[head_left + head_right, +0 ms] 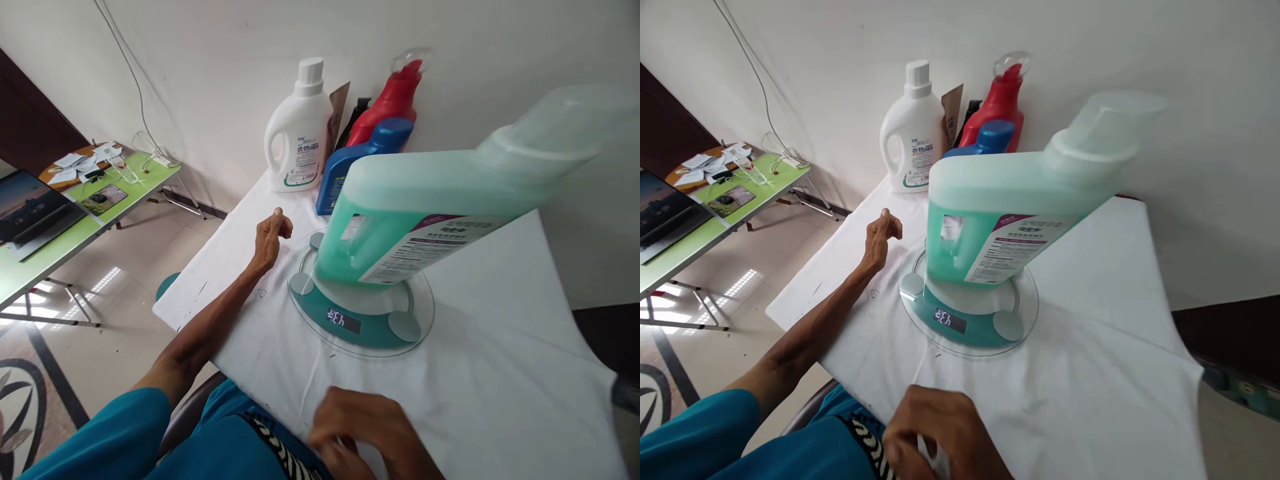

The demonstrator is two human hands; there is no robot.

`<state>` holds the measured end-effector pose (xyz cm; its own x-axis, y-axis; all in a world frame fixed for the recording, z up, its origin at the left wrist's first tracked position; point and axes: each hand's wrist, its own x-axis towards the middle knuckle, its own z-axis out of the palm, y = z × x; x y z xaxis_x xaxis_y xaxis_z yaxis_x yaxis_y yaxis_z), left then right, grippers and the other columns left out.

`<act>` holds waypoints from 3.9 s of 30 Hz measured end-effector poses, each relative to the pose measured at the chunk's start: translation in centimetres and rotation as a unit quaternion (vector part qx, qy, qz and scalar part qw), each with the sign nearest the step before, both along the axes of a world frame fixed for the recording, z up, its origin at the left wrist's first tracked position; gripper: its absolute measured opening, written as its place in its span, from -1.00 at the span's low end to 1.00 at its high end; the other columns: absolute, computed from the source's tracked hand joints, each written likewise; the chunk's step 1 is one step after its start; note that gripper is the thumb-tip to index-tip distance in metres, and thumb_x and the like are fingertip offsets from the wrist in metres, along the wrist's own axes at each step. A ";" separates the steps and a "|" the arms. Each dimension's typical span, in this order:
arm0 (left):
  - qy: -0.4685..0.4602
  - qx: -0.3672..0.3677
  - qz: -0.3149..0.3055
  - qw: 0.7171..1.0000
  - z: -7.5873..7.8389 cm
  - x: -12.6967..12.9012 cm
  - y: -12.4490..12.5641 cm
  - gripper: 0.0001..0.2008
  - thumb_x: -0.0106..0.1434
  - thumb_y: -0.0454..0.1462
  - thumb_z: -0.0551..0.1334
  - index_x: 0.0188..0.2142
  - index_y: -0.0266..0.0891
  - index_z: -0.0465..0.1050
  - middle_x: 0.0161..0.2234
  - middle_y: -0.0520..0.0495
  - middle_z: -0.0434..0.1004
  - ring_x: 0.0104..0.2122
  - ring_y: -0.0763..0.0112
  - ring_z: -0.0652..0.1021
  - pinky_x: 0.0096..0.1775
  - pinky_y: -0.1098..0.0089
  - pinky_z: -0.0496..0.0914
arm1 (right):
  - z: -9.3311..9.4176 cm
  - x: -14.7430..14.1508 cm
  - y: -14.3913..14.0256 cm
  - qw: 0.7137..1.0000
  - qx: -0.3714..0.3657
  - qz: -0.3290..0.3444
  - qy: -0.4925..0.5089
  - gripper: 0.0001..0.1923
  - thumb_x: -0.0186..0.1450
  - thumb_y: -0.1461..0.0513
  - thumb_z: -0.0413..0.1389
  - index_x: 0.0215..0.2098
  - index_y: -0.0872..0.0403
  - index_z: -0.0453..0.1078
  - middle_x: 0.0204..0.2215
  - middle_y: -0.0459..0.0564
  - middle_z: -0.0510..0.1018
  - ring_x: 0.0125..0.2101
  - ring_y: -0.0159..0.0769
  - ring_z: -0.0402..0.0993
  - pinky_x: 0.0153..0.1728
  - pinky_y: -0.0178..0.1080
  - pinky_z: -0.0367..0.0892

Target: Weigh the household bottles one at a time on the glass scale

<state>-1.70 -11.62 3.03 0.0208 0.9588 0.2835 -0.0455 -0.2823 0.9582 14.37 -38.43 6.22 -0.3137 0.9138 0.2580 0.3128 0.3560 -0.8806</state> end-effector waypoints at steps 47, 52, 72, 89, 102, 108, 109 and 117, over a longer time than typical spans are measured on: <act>-0.037 0.083 -0.060 0.994 5.6 3.3 -0.7 -0.35 0.42 0.26 0.01 -0.44 -0.21 0.46 -0.47 -0.06 0.45 -0.45 0.40 0.45 -0.32 0.31 0.41 | -9.2 5.1 -6.3 0.880 0.210 -0.084 -0.419 -0.36 0.50 0.16 0.04 0.48 0.17 0.12 0.45 0.18 0.21 0.44 0.05 0.08 0.35 0.04 0.10; -0.028 0.065 -0.008 0.997 3.0 1.7 -1.5 -0.32 0.39 0.29 0.00 -0.45 -0.22 0.47 -0.48 -0.06 0.44 -0.46 0.41 0.43 -0.34 0.33 0.38 | -7.0 2.1 -5.3 0.895 0.246 -0.082 -0.362 -0.35 0.51 0.18 0.06 0.47 0.30 0.11 0.40 0.21 0.30 0.44 0.01 0.10 0.37 -0.02 0.18; -0.054 0.048 -0.072 0.995 6.0 3.1 -0.7 -0.31 0.41 0.27 0.00 -0.46 -0.22 0.49 -0.50 -0.06 0.44 -0.47 0.40 0.43 -0.33 0.33 0.38 | -6.7 -13.3 4.8 0.905 0.313 0.187 -0.221 -0.75 0.49 0.13 0.13 -0.16 0.17 0.51 -0.12 0.10 0.61 -0.01 -0.15 0.47 0.03 -0.14 0.40; -0.053 0.063 -0.097 0.992 6.3 6.1 -1.1 -0.34 0.36 0.31 0.03 -0.39 -0.19 0.49 -0.44 -0.07 0.48 -0.32 0.29 0.53 -0.25 0.27 0.45 | -9.4 -7.3 6.3 0.899 0.317 -0.040 -0.301 -0.68 0.49 0.30 0.07 -0.46 0.06 0.31 -0.54 -0.07 0.42 -0.48 -0.28 0.36 -0.49 -0.19 0.01; -0.037 0.034 -0.051 0.997 4.8 3.8 -0.9 -0.26 0.42 0.30 -0.14 -0.41 -0.21 0.46 -0.46 -0.08 0.46 -0.43 0.37 0.45 -0.28 0.28 0.42 | -9.6 -7.0 6.0 0.905 0.305 -0.045 -0.295 -0.70 0.45 0.33 0.07 -0.47 0.05 0.29 -0.54 -0.07 0.40 -0.47 -0.28 0.35 -0.47 -0.18 0.01; -0.016 0.124 -0.087 0.988 5.8 4.2 -2.3 -0.35 0.38 0.30 0.00 -0.19 -0.20 0.48 -0.19 -0.15 0.55 -0.19 0.22 0.52 -0.08 0.19 0.43 | -9.8 -6.9 5.8 0.911 0.303 -0.051 -0.275 -0.74 0.44 0.32 0.10 -0.44 0.04 0.28 -0.52 -0.08 0.41 -0.46 -0.26 0.37 -0.45 -0.19 0.03; -0.011 0.136 -0.101 0.985 6.1 4.3 -2.6 -0.35 0.34 0.31 0.06 -0.15 -0.20 0.49 -0.16 -0.16 0.56 -0.16 0.19 0.52 -0.05 0.16 0.43 | -9.9 -7.0 5.8 0.912 0.304 -0.053 -0.270 -0.74 0.44 0.32 0.09 -0.44 0.03 0.27 -0.52 -0.08 0.41 -0.46 -0.26 0.36 -0.44 -0.19 0.03; -0.027 0.034 -0.164 0.985 7.4 6.7 -3.8 -0.41 0.12 0.20 0.42 -0.09 -0.20 0.54 -0.22 -0.12 0.58 -0.20 0.15 0.55 -0.18 0.21 0.48 | -10.5 -6.9 5.9 0.915 0.331 -0.066 -0.220 -0.70 0.45 0.34 -0.04 -0.45 0.01 0.23 -0.54 -0.06 0.38 -0.51 -0.23 0.32 -0.46 -0.13 0.00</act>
<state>5.04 -15.39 10.47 0.3095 0.8815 0.3566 -0.1964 -0.3077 0.9310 7.48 -32.49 -4.32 -0.4186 0.6406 0.6437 0.6639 0.6995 -0.2645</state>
